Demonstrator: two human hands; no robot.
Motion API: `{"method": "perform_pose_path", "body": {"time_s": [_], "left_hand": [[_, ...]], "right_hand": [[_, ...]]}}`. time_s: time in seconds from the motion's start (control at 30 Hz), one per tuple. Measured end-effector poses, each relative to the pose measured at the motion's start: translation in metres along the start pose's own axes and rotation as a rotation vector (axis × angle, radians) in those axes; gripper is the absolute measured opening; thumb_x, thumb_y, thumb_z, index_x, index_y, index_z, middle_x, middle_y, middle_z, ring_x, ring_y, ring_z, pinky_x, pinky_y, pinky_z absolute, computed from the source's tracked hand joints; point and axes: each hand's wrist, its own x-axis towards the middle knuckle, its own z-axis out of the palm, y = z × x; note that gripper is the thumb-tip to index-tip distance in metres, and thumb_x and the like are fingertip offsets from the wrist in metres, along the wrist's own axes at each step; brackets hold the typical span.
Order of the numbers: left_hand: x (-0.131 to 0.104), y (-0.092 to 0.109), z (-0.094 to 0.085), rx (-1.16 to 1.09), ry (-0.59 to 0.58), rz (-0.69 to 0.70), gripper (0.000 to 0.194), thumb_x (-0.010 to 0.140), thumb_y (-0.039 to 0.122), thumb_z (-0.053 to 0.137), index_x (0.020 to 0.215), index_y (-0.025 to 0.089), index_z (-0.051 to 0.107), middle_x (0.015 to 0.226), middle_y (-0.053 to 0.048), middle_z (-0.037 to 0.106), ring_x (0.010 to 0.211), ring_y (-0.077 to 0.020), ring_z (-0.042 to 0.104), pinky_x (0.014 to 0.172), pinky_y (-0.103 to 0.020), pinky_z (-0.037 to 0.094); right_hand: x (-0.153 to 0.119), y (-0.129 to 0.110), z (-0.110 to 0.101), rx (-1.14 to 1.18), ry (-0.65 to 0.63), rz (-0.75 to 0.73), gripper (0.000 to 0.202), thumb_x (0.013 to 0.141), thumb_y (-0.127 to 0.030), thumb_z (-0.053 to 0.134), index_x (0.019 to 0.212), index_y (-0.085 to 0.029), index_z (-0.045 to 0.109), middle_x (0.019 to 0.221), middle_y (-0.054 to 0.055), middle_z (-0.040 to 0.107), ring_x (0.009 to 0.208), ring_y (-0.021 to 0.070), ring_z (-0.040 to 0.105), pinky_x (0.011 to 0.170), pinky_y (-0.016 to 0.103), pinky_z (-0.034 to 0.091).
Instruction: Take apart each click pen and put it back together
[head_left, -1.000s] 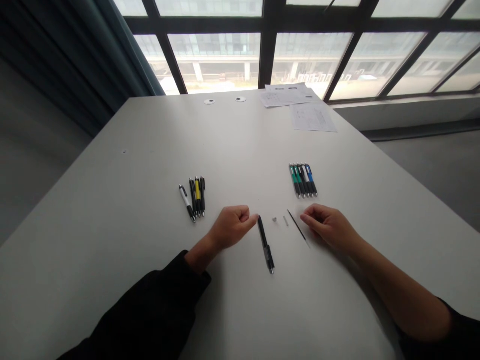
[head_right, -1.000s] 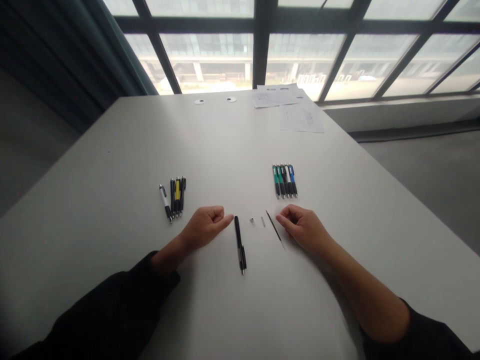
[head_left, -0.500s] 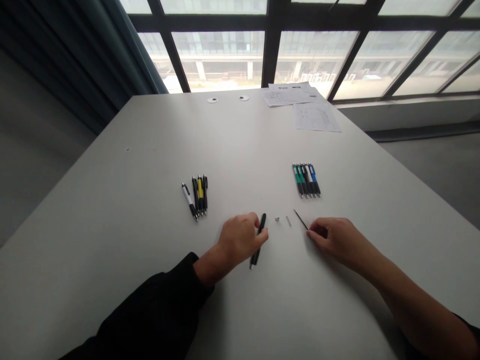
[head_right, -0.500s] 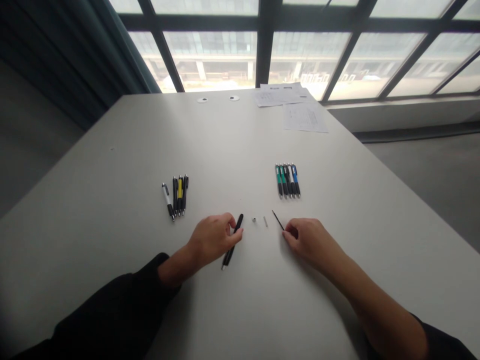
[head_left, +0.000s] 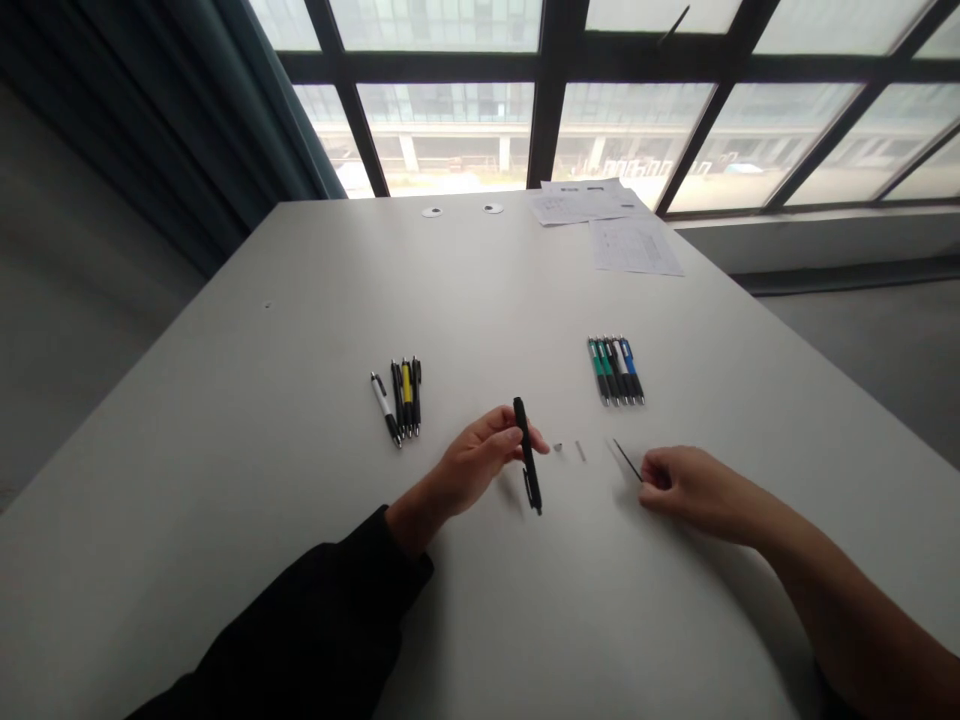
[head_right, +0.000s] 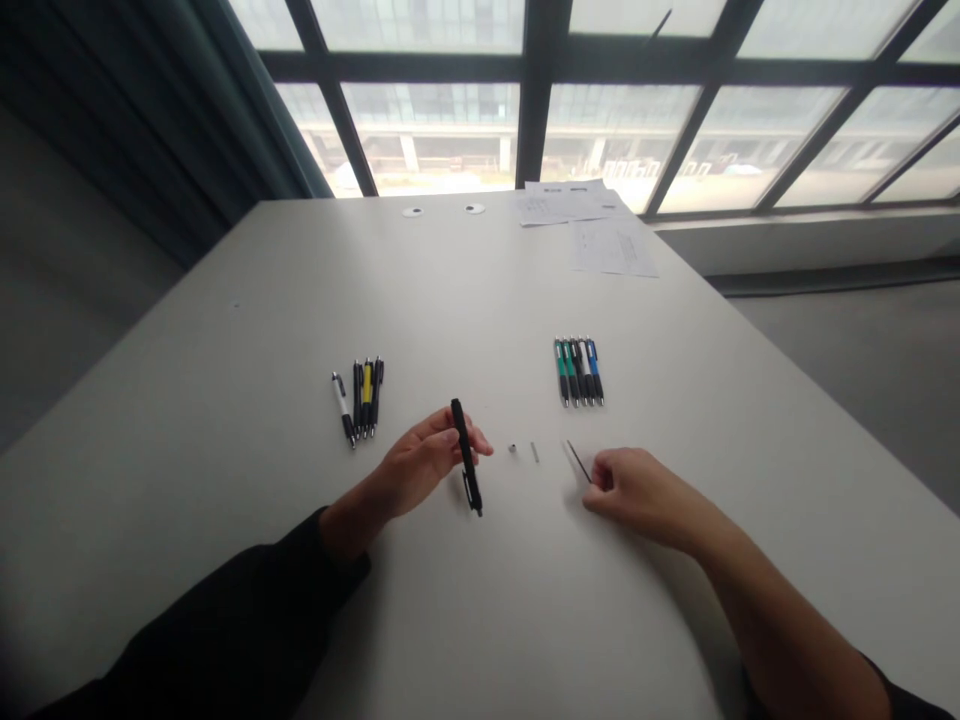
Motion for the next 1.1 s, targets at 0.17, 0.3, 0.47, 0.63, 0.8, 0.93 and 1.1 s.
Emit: {"method": "perform_pose_path", "body": {"time_s": [0.17, 0.3, 0.47, 0.63, 0.8, 0.93, 1.1], "left_hand": [[-0.005, -0.001, 0.001, -0.183, -0.200, -0.104, 0.047, 0.080, 0.061, 0.073, 0.092, 0.017, 0.060, 0.078, -0.005, 0.064, 0.055, -0.0134, 0.060, 0.054, -0.028, 0.047], [-0.006, -0.002, -0.003, -0.214, -0.266, -0.126, 0.046, 0.077, 0.056, 0.081, 0.090, 0.015, 0.066, 0.077, -0.005, 0.066, 0.053, -0.0096, 0.055, 0.050, -0.023, 0.038], [-0.006, -0.002, -0.005, -0.215, -0.301, -0.131, 0.045, 0.075, 0.054, 0.084, 0.091, 0.014, 0.069, 0.079, -0.006, 0.068, 0.057, -0.0105, 0.055, 0.055, -0.025, 0.040], [-0.007, -0.002, -0.004, -0.215, -0.325, -0.131, 0.041, 0.077, 0.050, 0.084, 0.090, 0.014, 0.070, 0.078, -0.006, 0.068, 0.059, -0.0107, 0.056, 0.057, -0.026, 0.042], [-0.007, -0.003, -0.003, -0.203, -0.327, -0.146, 0.039, 0.078, 0.047, 0.084, 0.092, 0.013, 0.071, 0.078, -0.006, 0.069, 0.058, -0.0103, 0.056, 0.056, -0.024, 0.041], [-0.005, -0.005, -0.004, -0.209, -0.313, -0.138, 0.041, 0.079, 0.047, 0.084, 0.095, 0.012, 0.071, 0.079, -0.006, 0.069, 0.059, -0.0095, 0.056, 0.054, -0.022, 0.040], [-0.004, -0.007, -0.003, -0.252, -0.286, -0.104, 0.041, 0.079, 0.048, 0.083, 0.096, 0.013, 0.069, 0.079, -0.004, 0.068, 0.058, -0.0083, 0.056, 0.055, -0.021, 0.041]], "right_hand": [[-0.013, -0.044, -0.028, 0.689, -0.383, -0.218, 0.033, 0.076, -0.039, 0.071, 0.064, -0.022, 0.046, 0.049, -0.004, 0.047, 0.039, 0.0068, 0.036, 0.037, 0.021, 0.023], [-0.009, -0.088, -0.036, 0.853, -0.010, -0.410, 0.020, 0.082, -0.034, 0.073, 0.076, -0.022, 0.058, 0.057, -0.001, 0.059, 0.036, 0.0095, 0.048, 0.030, 0.021, 0.033], [-0.003, -0.112, -0.022, 0.792, 0.281, -0.607, 0.007, 0.088, -0.020, 0.068, 0.085, -0.023, 0.062, 0.072, 0.001, 0.065, 0.054, 0.0146, 0.065, 0.042, 0.025, 0.051], [-0.008, -0.107, -0.018, 0.738, 0.269, -0.618, 0.006, 0.093, -0.021, 0.064, 0.089, -0.022, 0.060, 0.078, 0.002, 0.066, 0.059, 0.0141, 0.067, 0.048, 0.025, 0.055], [-0.007, -0.106, -0.018, 0.670, 0.229, -0.617, 0.006, 0.092, -0.017, 0.061, 0.092, -0.022, 0.058, 0.076, 0.001, 0.065, 0.059, 0.0125, 0.065, 0.049, 0.023, 0.054], [-0.005, -0.106, -0.019, 0.523, 0.255, -0.635, 0.004, 0.092, -0.017, 0.061, 0.090, -0.020, 0.061, 0.074, 0.001, 0.063, 0.059, 0.0113, 0.060, 0.052, 0.023, 0.051], [-0.002, -0.101, -0.023, 0.318, 0.095, -0.600, 0.012, 0.092, -0.024, 0.068, 0.102, -0.020, 0.064, 0.074, -0.001, 0.064, 0.059, 0.0106, 0.057, 0.054, 0.024, 0.047]]}}
